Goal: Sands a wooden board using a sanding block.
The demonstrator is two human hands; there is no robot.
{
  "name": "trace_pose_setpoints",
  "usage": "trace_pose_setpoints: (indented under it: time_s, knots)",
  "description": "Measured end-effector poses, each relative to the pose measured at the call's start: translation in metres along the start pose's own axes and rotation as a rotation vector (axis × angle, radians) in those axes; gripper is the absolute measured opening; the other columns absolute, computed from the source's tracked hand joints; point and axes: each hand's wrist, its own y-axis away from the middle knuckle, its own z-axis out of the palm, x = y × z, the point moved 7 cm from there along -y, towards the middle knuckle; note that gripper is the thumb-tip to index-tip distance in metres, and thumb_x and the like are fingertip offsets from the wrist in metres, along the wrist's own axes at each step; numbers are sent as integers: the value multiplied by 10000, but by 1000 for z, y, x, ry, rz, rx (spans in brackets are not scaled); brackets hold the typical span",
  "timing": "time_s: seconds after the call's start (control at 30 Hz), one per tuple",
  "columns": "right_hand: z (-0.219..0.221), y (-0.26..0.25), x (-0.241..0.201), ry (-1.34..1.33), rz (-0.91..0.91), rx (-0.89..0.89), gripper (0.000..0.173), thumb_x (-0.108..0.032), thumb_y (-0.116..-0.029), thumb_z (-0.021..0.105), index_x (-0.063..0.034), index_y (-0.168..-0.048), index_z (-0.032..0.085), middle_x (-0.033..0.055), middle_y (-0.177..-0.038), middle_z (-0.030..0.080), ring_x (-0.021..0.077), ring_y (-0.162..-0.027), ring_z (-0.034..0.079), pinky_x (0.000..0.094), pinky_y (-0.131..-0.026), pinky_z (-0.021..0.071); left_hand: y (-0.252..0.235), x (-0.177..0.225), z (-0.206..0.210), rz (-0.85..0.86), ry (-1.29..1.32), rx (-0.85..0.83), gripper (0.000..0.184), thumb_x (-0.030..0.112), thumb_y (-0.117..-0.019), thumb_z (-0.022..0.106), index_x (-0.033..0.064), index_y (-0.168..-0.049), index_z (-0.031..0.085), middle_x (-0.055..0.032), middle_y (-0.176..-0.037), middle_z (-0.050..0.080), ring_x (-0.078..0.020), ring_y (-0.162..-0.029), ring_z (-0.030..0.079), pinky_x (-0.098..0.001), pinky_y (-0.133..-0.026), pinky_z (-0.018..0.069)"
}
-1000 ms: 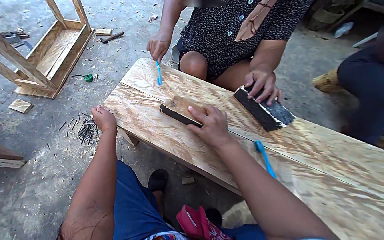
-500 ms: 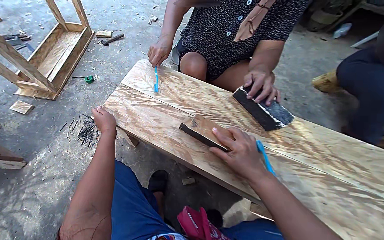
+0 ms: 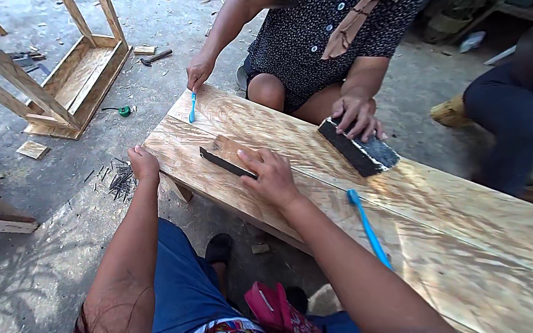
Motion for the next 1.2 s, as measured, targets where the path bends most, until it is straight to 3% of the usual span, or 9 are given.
trace_pose_setpoints:
  time_s: [0.1, 0.2, 0.37, 0.53, 0.7, 0.83, 1.0, 1.13, 1.2]
  knots:
    - [-27, 66, 43, 20, 60, 53, 525, -391, -909, 718, -221, -1403, 665, 253, -1189, 654, 459, -1048, 634, 656, -820, 467, 2, 0, 1, 14, 49, 19, 466, 292, -1137, 240, -18, -1400, 466, -276, -1333, 589, -397, -1281, 560, -597, -1047, 428]
    - [-36, 81, 51, 29, 78, 110, 514, -412, -910, 685, -142, -1347, 704, 313, -1160, 653, 518, -1000, 636, 692, -810, 446, 5, 3, 1, 26, 64, 48, 459, 277, -1139, 238, -34, -1393, 461, -285, -1313, 594, -395, -1258, 575, -586, -1035, 438]
    - [1, -1, 2, -5, 85, 73, 542, -260, -846, 820, -189, -1368, 690, 262, -1171, 656, 464, -1057, 626, 651, -867, 457, 3, 3, 3, 19, 76, 60, 467, 274, -1136, 232, -34, -1397, 466, -275, -1338, 584, -376, -1277, 564, -570, -1058, 430]
    - [25, -62, -37, -12, 111, -118, 589, -307, -925, 755, -284, -1486, 575, 244, -1270, 626, 435, -1203, 575, 619, -982, 417, -2, 1, 1, 2, 18, 24, 492, 303, -1136, 217, -18, -1423, 456, -281, -1364, 578, -411, -1305, 545, -620, -1053, 417]
    - [-8, 25, 14, 14, 104, 15, 585, -300, -890, 801, -256, -1445, 620, 228, -1200, 644, 436, -1085, 622, 635, -866, 473, 0, -1, 1, 5, 38, -2, 495, 312, -1137, 212, -14, -1440, 428, -286, -1367, 569, -410, -1307, 539, -617, -1058, 410]
    - [-29, 73, 43, 37, 147, 107, 526, -358, -902, 734, -165, -1387, 675, 309, -1223, 643, 530, -1075, 620, 719, -858, 435, 1, 2, 3, 31, 132, 61, 465, 275, -1140, 232, -43, -1409, 441, -275, -1336, 577, -362, -1268, 566, -540, -1063, 432]
    - [0, -3, -3, 8, 93, 95, 542, -239, -838, 823, -169, -1360, 695, 278, -1162, 654, 480, -1045, 626, 666, -854, 448, 1, 1, 4, 36, 132, 75, 442, 260, -1139, 239, -48, -1343, 482, -269, -1267, 601, -362, -1205, 590, -549, -1023, 446]
    - [44, -91, -68, -17, 122, -111, 585, -287, -914, 757, -291, -1474, 588, 224, -1252, 630, 415, -1143, 589, 608, -945, 420, 0, 0, 5, 4, 108, 47, 440, 271, -1139, 231, -22, -1335, 494, -266, -1267, 608, -382, -1213, 585, -594, -997, 446]
    - [51, -105, -90, -25, 127, -190, 601, -293, -946, 725, -310, -1515, 535, 223, -1298, 606, 412, -1190, 565, 598, -960, 412, 1, 0, 2, -3, 94, 29, 452, 277, -1138, 224, -22, -1353, 486, -278, -1277, 604, -401, -1223, 578, -612, -995, 438]
